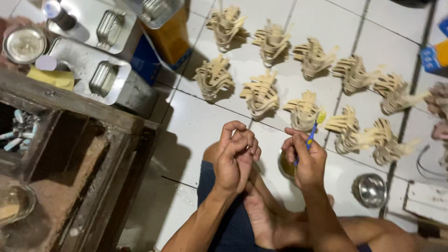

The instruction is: The person sits on the floor holding a woven bamboo ornament and brushes a yellow liquid, likely glue, onto its strips using a toothbrush dipped from a bowl. They rotate the piece to coat different parts, then set it with the finished pieces on the floor and pick up another.

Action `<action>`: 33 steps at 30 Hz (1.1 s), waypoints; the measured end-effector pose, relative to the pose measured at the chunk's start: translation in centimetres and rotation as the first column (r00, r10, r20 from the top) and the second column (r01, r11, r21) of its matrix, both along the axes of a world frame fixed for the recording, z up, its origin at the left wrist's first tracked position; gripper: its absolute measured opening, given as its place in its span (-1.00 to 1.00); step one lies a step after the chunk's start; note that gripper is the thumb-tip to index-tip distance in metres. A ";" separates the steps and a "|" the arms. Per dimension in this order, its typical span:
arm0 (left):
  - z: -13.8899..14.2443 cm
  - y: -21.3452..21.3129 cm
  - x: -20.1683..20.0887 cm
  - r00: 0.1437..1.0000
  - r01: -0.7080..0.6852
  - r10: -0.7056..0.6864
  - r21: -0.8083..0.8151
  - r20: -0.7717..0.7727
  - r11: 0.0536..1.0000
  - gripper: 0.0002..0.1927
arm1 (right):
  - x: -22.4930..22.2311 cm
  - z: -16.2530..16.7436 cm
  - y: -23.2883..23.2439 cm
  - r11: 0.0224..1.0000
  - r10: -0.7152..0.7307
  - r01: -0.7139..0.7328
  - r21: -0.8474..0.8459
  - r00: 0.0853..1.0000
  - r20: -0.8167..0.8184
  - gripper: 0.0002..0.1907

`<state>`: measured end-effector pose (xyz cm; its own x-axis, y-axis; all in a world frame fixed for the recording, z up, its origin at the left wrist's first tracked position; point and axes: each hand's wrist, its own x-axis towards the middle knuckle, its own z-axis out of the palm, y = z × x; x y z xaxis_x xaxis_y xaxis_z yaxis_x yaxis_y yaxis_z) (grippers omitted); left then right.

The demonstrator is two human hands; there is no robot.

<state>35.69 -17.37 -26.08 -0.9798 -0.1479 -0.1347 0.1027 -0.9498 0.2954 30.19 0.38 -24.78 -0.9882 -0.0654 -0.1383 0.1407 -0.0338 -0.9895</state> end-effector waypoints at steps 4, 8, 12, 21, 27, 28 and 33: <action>3.8 6.0 4.2 0.989 0.150 -0.140 -0.405 0.055 0.902 -0.71 | 4.2 3.4 2.9 1.000 -0.002 -0.003 -0.024 0.979 -0.204 -0.64; 5.1 11.9 9.4 0.983 0.117 -0.179 -0.661 -0.026 0.741 -0.55 | 7.1 6.6 1.8 0.993 0.121 -0.118 0.031 0.924 -0.364 -0.59; 5.6 13.0 14.1 0.996 -0.058 -0.050 -0.942 -0.078 0.330 -0.22 | 9.4 9.6 0.8 0.991 0.132 -0.133 0.018 0.935 -0.329 -0.58; 8.1 11.3 24.1 0.992 -0.089 0.084 -0.992 -0.097 -0.091 0.15 | 16.1 11.2 -2.8 0.911 0.391 -0.412 0.007 0.861 -0.325 -0.57; 8.2 4.6 31.7 0.964 -0.055 0.258 -0.899 0.065 0.435 -0.48 | 20.3 9.0 -7.5 0.741 0.652 -0.671 -0.027 0.729 -0.209 -0.63; 7.5 3.7 33.1 0.951 -0.106 0.303 -0.865 0.056 0.491 -0.64 | 20.4 8.4 -8.0 0.716 0.688 -0.698 0.024 0.699 -0.197 -0.65; 2.9 -2.3 43.6 0.695 0.001 0.617 -0.859 0.369 0.512 -0.68 | 21.4 3.6 -8.6 0.646 0.759 -0.701 0.300 0.632 -0.157 -0.71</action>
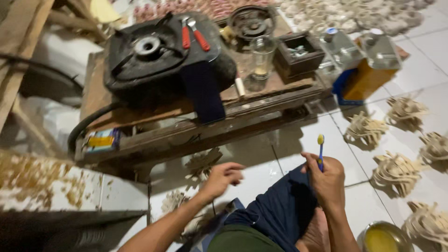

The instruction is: The person sits on the floor holding a woven bamboo ornament and brushes a yellow liquid, likely glue, onto its strips using a toothbrush dipped from a bowl. They rotate the piece to coat different parts, then set it with the finished pieces on the floor and pick up another.

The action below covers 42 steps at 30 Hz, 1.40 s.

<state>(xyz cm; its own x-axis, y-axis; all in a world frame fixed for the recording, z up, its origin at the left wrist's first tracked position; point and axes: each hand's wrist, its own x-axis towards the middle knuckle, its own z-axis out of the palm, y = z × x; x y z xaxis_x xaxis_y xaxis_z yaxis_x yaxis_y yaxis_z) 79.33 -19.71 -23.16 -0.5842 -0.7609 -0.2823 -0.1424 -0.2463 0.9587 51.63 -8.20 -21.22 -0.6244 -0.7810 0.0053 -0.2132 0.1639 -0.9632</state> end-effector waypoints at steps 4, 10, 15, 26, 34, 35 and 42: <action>-1.8 -1.3 8.2 0.956 -0.185 0.252 -0.355 0.149 0.916 -0.75 | 0.5 -4.1 0.2 0.999 0.053 -0.054 0.003 0.993 0.101 -0.71; -2.0 -0.1 16.7 0.788 -0.186 0.476 -0.585 0.391 0.789 -0.75 | 2.7 -8.2 0.9 0.987 0.157 -0.127 -0.099 0.893 0.421 -0.66; -1.5 0.7 17.5 0.744 -0.087 0.442 -0.583 0.501 0.807 -0.72 | 3.1 -9.0 1.1 0.979 0.176 -0.104 -0.175 0.864 0.472 -0.65; -5.2 0.7 8.1 0.586 0.357 -0.011 -0.246 0.810 0.901 -0.42 | 2.4 -9.5 2.0 0.980 0.132 -0.044 -0.194 0.874 0.467 -0.63; -6.3 -1.4 3.0 0.473 0.571 0.080 -0.374 0.878 0.731 -0.75 | 0.6 -9.1 3.0 0.976 0.062 0.054 -0.210 0.858 0.509 -0.62; -6.4 -1.6 2.6 0.466 0.588 0.049 -0.350 0.883 0.729 -0.78 | 0.3 -9.0 3.5 0.977 0.045 0.068 -0.201 0.859 0.510 -0.62; -7.2 -2.8 -1.2 0.387 0.696 -0.073 -0.239 0.919 0.677 -0.79 | -3.1 -7.1 8.8 0.917 -0.209 0.352 -0.187 0.825 0.526 -0.64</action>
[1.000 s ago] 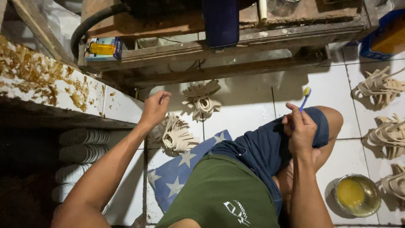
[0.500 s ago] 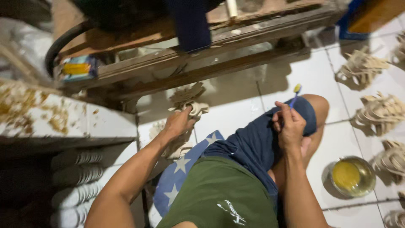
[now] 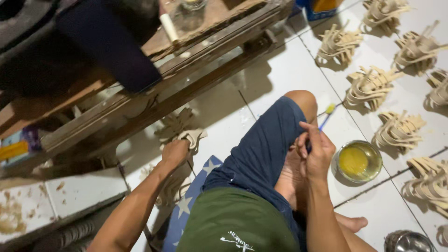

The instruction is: The person sits on the floor holding a woven bamboo ornament and brushes a yellow liquid, likely glue, onto its strips using a toothbrush dipped from a bowl. They rotate the piece to coat different parts, then set it with the finished pieces on the floor and pick up another.

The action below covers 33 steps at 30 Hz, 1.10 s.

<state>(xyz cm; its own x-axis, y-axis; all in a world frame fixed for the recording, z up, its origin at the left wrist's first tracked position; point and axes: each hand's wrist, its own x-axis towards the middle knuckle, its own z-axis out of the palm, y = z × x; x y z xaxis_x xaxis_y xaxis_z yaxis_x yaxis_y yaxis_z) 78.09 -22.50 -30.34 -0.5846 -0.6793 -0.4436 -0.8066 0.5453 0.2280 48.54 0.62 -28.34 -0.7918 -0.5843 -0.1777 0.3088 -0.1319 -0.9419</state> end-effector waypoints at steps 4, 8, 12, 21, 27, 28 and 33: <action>1.1 0.3 -4.9 0.995 0.013 -0.002 0.109 -0.097 0.994 -0.76 | -1.7 1.3 3.7 0.981 -0.192 0.194 -0.025 0.980 0.047 -0.66; 1.4 1.0 -15.5 0.858 0.101 -0.106 -0.038 -0.503 0.994 -0.79 | -2.8 1.9 7.5 0.929 -0.370 0.371 -0.006 0.928 0.034 -0.66; 1.9 0.2 -27.8 0.863 0.118 -0.110 -0.015 -0.493 0.993 -0.75 | -3.4 1.3 10.4 0.888 -0.458 0.459 0.026 0.888 -0.042 -0.66; 4.9 -1.9 -32.7 0.887 0.201 -0.095 0.192 -0.452 0.960 -0.70 | -4.9 -0.8 12.2 0.814 -0.575 0.573 0.090 0.818 -0.008 -0.70; 4.1 -4.3 -35.2 0.722 0.419 -0.432 -0.155 -0.541 0.895 -0.83 | -5.5 -0.9 11.5 0.832 -0.538 0.539 0.131 0.842 -0.052 -0.70; 4.0 -4.7 -34.9 0.759 0.372 -0.385 -0.136 -0.525 0.918 -0.84 | -5.4 -0.5 11.4 0.833 -0.529 0.533 0.148 0.846 -0.066 -0.70; 6.5 -4.4 -32.6 0.649 0.153 -0.202 -0.135 -0.733 0.979 -0.83 | -5.2 2.1 8.2 0.868 -0.466 0.470 0.161 0.882 -0.063 -0.75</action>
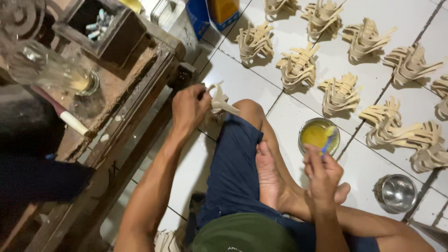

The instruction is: The person sits on the floor holding a woven bamboo ornament and brushes a yellow liquid, likely glue, onto its strips using a toothbrush dipped from a bowl. They rotate the piece to coat different parts, then set it with the finished pieces on the floor and pick up another.

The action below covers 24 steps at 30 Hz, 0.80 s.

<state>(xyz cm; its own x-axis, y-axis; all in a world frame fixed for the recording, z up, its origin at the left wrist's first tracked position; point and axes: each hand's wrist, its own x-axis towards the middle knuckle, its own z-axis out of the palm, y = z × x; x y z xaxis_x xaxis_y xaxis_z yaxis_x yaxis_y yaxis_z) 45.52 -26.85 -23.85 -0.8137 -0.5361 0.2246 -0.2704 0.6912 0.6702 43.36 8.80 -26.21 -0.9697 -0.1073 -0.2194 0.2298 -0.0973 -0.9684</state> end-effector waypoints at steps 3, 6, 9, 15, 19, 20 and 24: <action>2.8 4.6 1.0 0.996 0.087 -0.075 0.356 -0.046 0.930 -0.81 | 1.0 2.1 -2.7 0.988 0.112 -0.099 0.115 0.987 -0.115 -0.68; 5.2 10.0 1.4 0.983 0.183 -0.158 0.413 -0.095 0.892 -0.78 | 1.0 4.3 -3.8 0.944 0.275 -0.186 0.274 0.900 -0.337 -0.67; 7.2 13.7 1.7 0.952 0.289 -0.212 0.424 -0.221 0.858 -0.78 | 1.0 6.0 -2.5 0.933 0.273 -0.148 0.328 0.884 -0.380 -0.78; 9.8 18.2 3.1 0.824 0.560 -0.478 0.569 -0.304 0.602 -0.65 | 0.1 7.3 3.0 0.967 0.046 -0.060 -0.247 0.997 -0.060 -0.81; 9.7 20.5 2.5 0.787 0.543 -0.596 0.641 -0.163 0.542 -0.72 | 1.2 7.7 4.8 0.992 0.037 -0.046 -0.115 0.996 -0.079 -0.82; 9.6 20.9 2.5 0.791 0.523 -0.597 0.657 -0.136 0.543 -0.76 | 1.4 7.9 5.0 0.995 0.041 -0.050 -0.090 0.994 -0.102 -0.82; 9.5 21.9 2.7 0.770 0.548 -0.603 0.701 -0.209 0.456 -0.76 | 2.2 8.8 6.0 0.998 0.055 -0.046 0.053 0.980 -0.190 -0.81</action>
